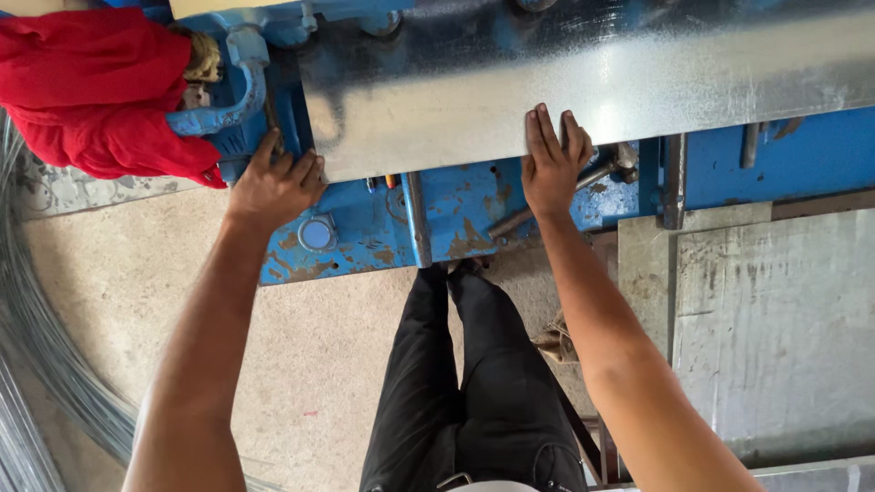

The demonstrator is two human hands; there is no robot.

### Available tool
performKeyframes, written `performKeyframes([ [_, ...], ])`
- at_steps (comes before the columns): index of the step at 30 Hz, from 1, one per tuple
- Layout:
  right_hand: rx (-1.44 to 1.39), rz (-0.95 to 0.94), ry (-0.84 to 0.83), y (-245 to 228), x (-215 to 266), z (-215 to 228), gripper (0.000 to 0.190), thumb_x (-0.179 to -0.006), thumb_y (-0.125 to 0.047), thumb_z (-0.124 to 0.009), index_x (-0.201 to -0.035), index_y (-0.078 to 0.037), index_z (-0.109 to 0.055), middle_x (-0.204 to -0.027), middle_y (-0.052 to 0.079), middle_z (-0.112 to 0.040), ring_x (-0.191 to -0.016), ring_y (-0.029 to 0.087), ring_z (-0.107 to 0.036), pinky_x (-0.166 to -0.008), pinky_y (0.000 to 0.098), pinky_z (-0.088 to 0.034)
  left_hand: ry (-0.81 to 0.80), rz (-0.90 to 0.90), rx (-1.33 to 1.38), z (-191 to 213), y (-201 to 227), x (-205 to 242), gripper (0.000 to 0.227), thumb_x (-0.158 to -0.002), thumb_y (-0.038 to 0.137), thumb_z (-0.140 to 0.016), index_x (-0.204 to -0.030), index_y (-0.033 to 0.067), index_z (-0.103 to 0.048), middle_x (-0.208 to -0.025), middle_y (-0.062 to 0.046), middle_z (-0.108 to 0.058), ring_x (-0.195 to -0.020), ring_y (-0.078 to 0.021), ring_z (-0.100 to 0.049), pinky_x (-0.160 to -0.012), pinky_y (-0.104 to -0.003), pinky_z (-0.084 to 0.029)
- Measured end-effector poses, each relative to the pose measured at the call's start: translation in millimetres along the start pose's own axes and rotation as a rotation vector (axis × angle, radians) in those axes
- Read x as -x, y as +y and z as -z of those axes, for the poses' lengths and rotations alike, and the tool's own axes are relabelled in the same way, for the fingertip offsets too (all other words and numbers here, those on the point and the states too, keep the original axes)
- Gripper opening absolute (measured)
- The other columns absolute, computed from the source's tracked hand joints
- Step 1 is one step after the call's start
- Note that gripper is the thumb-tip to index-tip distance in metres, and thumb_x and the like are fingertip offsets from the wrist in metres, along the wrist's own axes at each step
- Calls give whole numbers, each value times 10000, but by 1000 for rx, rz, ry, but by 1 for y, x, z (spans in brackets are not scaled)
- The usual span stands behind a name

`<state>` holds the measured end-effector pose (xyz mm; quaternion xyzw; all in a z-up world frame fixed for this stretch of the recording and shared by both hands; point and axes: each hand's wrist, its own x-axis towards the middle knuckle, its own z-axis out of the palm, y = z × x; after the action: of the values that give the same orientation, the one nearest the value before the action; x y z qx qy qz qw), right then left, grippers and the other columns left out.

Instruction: The person repeatedly feeds a long, flat metal sheet into a blue industrial bending machine. They align the sheet, push it through the rollers to create a bend, and then remove it. This process is repeated multiple times on the same piece of metal.

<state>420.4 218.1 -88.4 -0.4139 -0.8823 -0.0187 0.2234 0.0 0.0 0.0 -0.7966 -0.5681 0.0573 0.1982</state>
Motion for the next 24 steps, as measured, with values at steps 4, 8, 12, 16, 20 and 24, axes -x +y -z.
performKeyframes([
  [4,15,-13,5,-2,-5,0,528,-1074,-130,-616,-1591,-193,-528,-1662,-75,-466,-1579,241,-250,-1286,480,-188,27,12,10,15,-2,-9,303,-978,417,-664,-1066,173,-820,-1126,32,-795,-830,-168,-749,-1164,-514,-460],
  [8,-33,3,-45,-3,-5,4,549,-1079,-362,-653,-1569,-143,-533,-1634,8,-482,-1549,275,-255,-1256,518,-173,23,11,34,21,-2,-11,279,-979,400,-672,-1052,176,-821,-1110,29,-797,-803,-163,-739,-1149,-508,-474],
  [12,5,46,-5,-2,-7,0,646,-1083,-610,-546,-1535,-149,-555,-1597,32,-516,-1521,286,-285,-1227,528,-169,27,-19,57,18,-2,-7,253,-991,371,-689,-1032,157,-818,-1094,26,-794,-805,-161,-736,-1133,-500,-487],
  [16,37,43,-31,0,-5,-4,624,-1106,-636,-473,-1531,-193,-586,-1602,-23,-544,-1497,230,-361,-1248,507,-197,25,-36,63,19,-4,-6,196,-1000,347,-713,-1010,176,-807,-1093,24,-792,-825,-159,-746,-1116,-479,-496],
  [20,26,50,-36,0,-4,-2,632,-1114,-647,-503,-1525,-174,-593,-1596,-12,-550,-1478,228,-372,-1236,492,-203,8,-28,35,21,-4,-9,282,-958,440,-702,-1019,187,-812,-1079,35,-800,-814,-148,-749,-1084,-461,-503],
  [24,-42,80,5,1,-6,-1,637,-1101,-647,-540,-1508,-160,-587,-1576,-1,-550,-1486,241,-353,-1230,494,-187,0,4,38,21,-2,-8,316,-1004,493,-705,-1062,199,-807,-1118,32,-799,-842,-146,-743,-1113,-425,-497],
])
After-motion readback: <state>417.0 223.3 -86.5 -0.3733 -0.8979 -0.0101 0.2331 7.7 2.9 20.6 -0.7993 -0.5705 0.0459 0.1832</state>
